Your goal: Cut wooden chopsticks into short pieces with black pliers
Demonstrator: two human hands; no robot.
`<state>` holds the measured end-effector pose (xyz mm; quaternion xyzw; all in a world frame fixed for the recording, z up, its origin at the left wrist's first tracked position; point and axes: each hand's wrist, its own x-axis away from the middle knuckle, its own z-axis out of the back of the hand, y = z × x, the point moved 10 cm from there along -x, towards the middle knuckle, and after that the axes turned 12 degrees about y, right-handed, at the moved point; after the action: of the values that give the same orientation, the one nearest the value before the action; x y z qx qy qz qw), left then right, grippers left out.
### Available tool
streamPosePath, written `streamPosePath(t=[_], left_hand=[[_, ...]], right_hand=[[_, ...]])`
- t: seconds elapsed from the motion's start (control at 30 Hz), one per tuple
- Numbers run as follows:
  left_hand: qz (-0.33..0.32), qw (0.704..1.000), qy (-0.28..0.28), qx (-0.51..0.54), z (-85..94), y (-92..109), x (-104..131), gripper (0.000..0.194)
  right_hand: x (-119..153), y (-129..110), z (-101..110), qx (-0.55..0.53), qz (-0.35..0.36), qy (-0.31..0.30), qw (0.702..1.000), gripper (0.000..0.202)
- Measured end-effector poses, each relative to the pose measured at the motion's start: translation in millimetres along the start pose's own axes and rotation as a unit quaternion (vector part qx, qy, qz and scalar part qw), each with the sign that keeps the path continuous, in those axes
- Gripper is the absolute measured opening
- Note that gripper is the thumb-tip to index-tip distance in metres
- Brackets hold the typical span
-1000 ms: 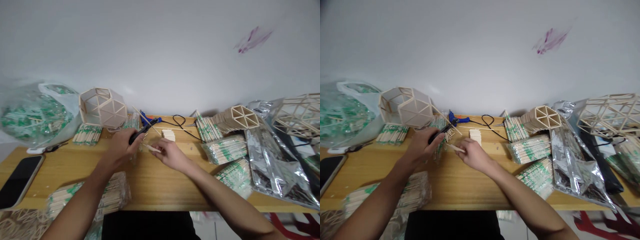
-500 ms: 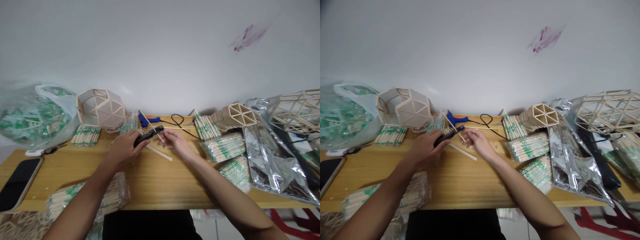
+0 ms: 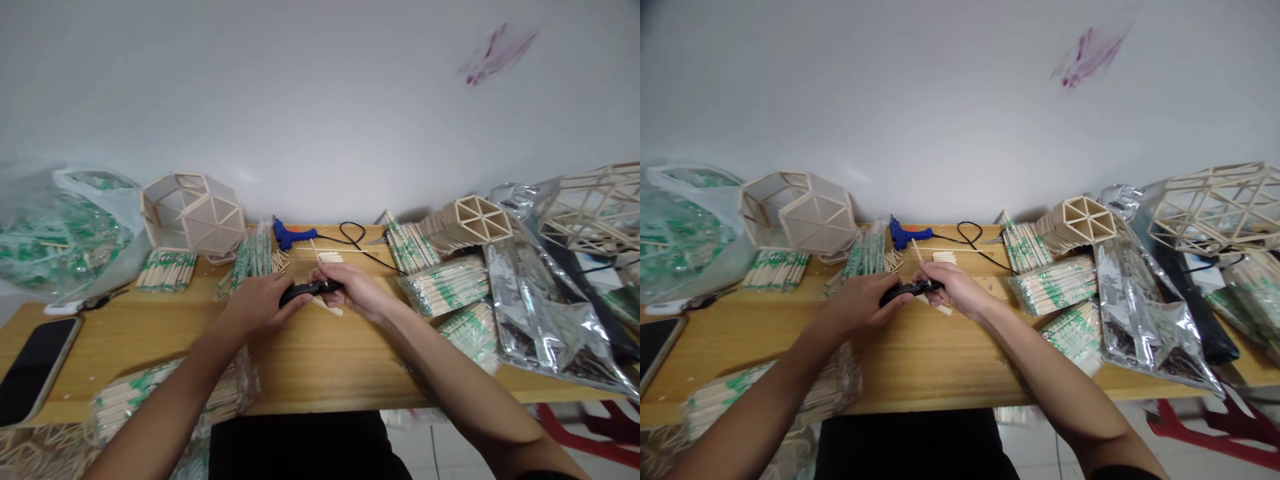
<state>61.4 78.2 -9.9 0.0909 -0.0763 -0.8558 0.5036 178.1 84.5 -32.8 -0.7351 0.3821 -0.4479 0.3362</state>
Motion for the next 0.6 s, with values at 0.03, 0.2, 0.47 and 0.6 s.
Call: streamPosePath(t=[0.03, 0.2, 0.47, 0.6], left_hand=[[-0.001, 1.0, -0.001, 0.0, -0.2, 0.6, -0.1, 0.054], [-0.009, 1.0, -0.004, 0.008, -0.9, 3.3, 0.1, 0.053], [-0.024, 1.0, -0.01, 0.0, -5.2, 4.7, 1.5, 0.053], [-0.025, 1.0, -0.012, -0.005, -7.2, 5.0, 1.7, 0.054]], right_hand=[[-0.6, 1.8, 1.0, 0.009, -0.002, 0.008, 1.0, 0.049], [-2.0, 1.8, 4.6, 0.038, 0.02, 0.039, 0.998, 0.055], [-0.2, -4.2, 4.3, 0.048, 0.043, 0.047, 0.997, 0.054], [-0.6, -6.4, 5.4, 0.05, 0.056, 0.058, 0.995, 0.057]])
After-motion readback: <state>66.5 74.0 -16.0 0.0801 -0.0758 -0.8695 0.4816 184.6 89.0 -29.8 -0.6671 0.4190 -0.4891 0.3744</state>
